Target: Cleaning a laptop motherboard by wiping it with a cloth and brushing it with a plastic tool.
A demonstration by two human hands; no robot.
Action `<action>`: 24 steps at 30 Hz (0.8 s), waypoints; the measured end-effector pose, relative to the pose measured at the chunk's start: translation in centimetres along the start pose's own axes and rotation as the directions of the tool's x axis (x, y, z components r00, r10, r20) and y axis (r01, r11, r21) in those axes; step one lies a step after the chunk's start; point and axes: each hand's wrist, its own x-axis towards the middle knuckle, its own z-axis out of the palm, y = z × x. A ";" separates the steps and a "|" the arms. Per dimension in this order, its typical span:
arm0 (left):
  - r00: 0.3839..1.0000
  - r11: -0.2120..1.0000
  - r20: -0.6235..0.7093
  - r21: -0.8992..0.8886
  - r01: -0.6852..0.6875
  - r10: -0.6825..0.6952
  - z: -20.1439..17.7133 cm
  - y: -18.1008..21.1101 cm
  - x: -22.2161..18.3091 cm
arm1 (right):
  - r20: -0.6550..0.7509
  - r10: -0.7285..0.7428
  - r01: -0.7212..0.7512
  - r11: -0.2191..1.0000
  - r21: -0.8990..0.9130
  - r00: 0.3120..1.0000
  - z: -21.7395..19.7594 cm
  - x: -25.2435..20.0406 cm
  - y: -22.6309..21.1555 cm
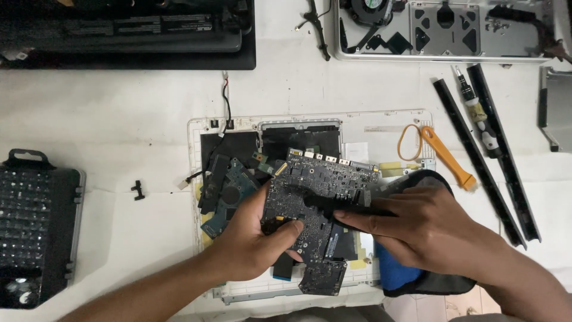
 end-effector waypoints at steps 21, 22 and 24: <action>0.992 0.980 -0.123 -0.197 -0.027 0.002 -1.6 -4.0 0.7 | -0.077 0.228 -0.222 0.972 0.079 0.971 -7.6 -4.7 1.5; 0.987 0.965 -0.159 -0.256 -0.055 0.014 -2.0 -4.9 0.8 | -0.083 0.310 -0.299 0.947 0.117 0.947 -9.6 -6.4 1.4; 0.989 0.970 -0.150 -0.239 -0.052 0.016 0.2 -0.1 0.3 | -0.140 0.394 -0.385 0.918 0.090 0.908 -11.8 -9.4 -0.1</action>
